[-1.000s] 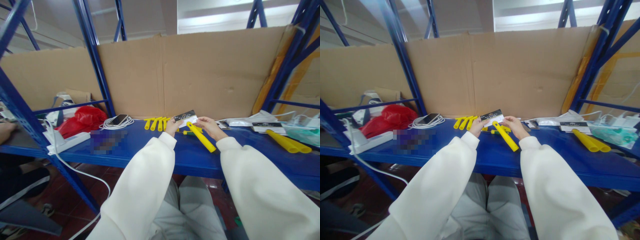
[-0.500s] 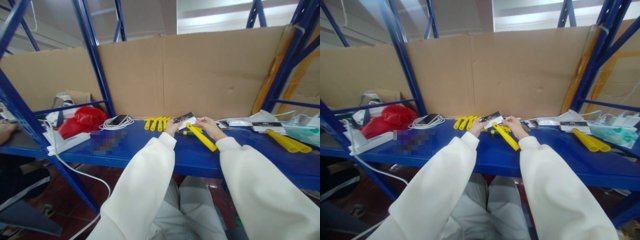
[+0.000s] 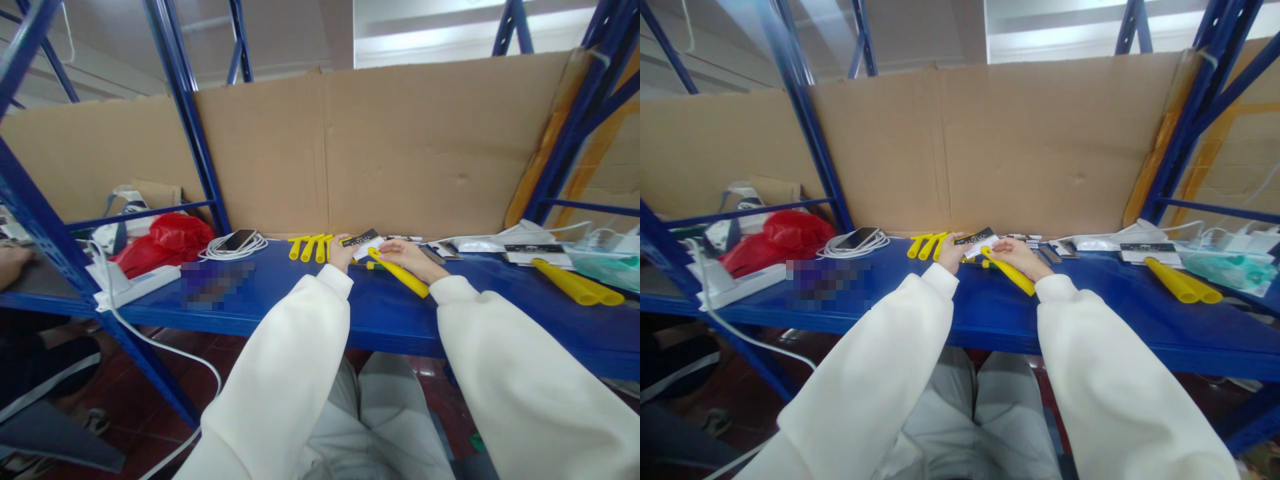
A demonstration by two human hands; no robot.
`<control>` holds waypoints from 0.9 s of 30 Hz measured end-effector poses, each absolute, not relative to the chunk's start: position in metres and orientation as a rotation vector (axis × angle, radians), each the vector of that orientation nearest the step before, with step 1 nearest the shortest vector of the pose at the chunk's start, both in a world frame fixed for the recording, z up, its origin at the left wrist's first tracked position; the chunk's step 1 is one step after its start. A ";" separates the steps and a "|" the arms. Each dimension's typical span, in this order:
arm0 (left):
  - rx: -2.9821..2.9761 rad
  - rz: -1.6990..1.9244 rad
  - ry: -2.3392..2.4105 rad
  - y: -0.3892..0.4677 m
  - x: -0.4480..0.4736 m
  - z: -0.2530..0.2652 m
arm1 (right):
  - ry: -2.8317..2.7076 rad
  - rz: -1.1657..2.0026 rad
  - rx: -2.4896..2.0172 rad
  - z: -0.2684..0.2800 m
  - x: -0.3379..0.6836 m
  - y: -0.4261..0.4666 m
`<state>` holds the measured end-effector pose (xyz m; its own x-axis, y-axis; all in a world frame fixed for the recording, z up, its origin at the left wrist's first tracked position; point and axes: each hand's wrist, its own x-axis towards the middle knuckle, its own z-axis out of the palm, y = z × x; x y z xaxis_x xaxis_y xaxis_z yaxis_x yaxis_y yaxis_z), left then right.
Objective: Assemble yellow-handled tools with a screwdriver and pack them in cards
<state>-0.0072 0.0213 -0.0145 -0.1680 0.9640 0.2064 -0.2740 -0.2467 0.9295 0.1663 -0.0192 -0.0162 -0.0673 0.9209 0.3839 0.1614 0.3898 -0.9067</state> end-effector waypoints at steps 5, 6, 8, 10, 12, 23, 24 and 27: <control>1.131 1.612 0.982 0.021 -0.006 -0.015 | -1.594 0.855 -1.041 -0.018 0.162 -0.021; 1.132 1.618 0.981 0.021 -0.006 -0.015 | -1.616 0.858 -1.028 -0.018 0.162 -0.022; 1.123 1.627 0.969 0.023 -0.006 -0.016 | -1.665 0.862 -0.992 -0.019 0.161 -0.023; 1.111 1.632 0.935 0.025 -0.007 -0.017 | -1.702 0.859 -0.959 -0.018 0.159 -0.024; 1.100 1.634 0.903 0.025 -0.007 -0.018 | -1.727 0.849 -0.937 -0.018 0.158 -0.024; 1.058 1.635 0.920 0.025 -0.004 -0.017 | -1.838 0.770 -1.001 -0.019 0.157 -0.020; 1.051 1.634 0.925 0.024 -0.004 -0.016 | -1.835 0.754 -1.005 -0.019 0.157 -0.020; 1.014 1.627 0.924 0.023 -0.002 -0.014 | -1.817 0.680 -1.020 -0.020 0.159 -0.019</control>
<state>-0.0022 0.0228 -0.0141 -0.1818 0.9651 0.1883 -0.3329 -0.2406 0.9117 0.1586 -0.0188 -0.0199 -0.2398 0.8626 0.4454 0.3580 0.5050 -0.7853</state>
